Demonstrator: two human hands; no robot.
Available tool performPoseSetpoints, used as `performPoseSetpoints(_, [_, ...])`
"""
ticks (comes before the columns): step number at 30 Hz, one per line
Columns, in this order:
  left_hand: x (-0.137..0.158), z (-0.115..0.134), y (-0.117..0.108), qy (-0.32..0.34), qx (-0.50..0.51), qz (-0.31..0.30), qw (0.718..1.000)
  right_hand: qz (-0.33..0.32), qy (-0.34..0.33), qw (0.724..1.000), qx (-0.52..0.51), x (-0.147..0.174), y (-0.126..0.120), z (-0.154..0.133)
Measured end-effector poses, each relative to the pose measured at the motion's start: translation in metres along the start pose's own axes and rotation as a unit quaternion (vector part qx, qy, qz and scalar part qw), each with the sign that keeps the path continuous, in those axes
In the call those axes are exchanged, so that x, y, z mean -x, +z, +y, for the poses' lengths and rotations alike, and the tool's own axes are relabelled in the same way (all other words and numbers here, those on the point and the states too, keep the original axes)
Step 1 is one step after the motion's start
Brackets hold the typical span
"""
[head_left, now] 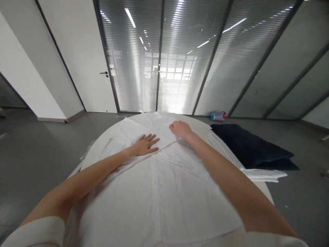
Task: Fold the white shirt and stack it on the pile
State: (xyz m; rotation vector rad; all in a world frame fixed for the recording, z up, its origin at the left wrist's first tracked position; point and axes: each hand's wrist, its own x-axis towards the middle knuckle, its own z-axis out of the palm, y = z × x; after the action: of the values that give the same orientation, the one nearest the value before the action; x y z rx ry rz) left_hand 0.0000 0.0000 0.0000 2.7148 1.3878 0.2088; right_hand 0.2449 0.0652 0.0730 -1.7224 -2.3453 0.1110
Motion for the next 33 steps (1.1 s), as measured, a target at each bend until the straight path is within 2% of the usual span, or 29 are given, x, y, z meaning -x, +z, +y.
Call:
performPoseSetpoints(3, [0.005, 0.004, -0.002, -0.006, -0.003, 0.001, 1.000, 0.009, -0.010, 1.000, 0.019, -0.017, 0.018, 0.001])
performPoseSetpoints(7, [0.013, 0.007, -0.004, -0.039, -0.003, 0.001, 0.999, -0.056, 0.055, 0.996, 0.048, -0.028, 0.056, 0.020])
performPoseSetpoints(10, [0.015, 0.006, -0.004, -0.048, -0.001, -0.005, 0.999, -0.081, 0.073, 0.993, 0.051, -0.028, 0.070, 0.034])
performPoseSetpoints(15, [0.012, 0.008, -0.004, -0.022, 0.001, -0.013, 1.000, -0.077, 0.089, 0.991, 0.067, -0.024, 0.061, 0.037])
performPoseSetpoints(21, [0.016, 0.023, -0.005, 0.012, 0.001, -0.022, 1.000, -0.007, 0.111, 0.989, 0.093, -0.028, 0.055, 0.049])
performPoseSetpoints(25, [0.020, 0.031, -0.008, 0.022, 0.002, -0.028, 0.999, -0.041, 0.139, 0.987, 0.076, -0.035, 0.064, 0.066])
performPoseSetpoints(27, [0.025, 0.036, -0.011, 0.021, -0.003, -0.024, 0.999, -0.045, 0.132, 0.987, 0.083, -0.037, 0.066, 0.071])
performPoseSetpoints(31, [0.050, 0.050, -0.018, 0.011, -0.011, 0.001, 1.000, -0.082, 0.101, 0.988, 0.089, -0.040, 0.062, 0.076])
performPoseSetpoints(33, [0.066, 0.055, -0.020, 0.008, 0.001, -0.010, 1.000, -0.094, 0.094, 0.987, 0.086, -0.039, 0.055, 0.076])
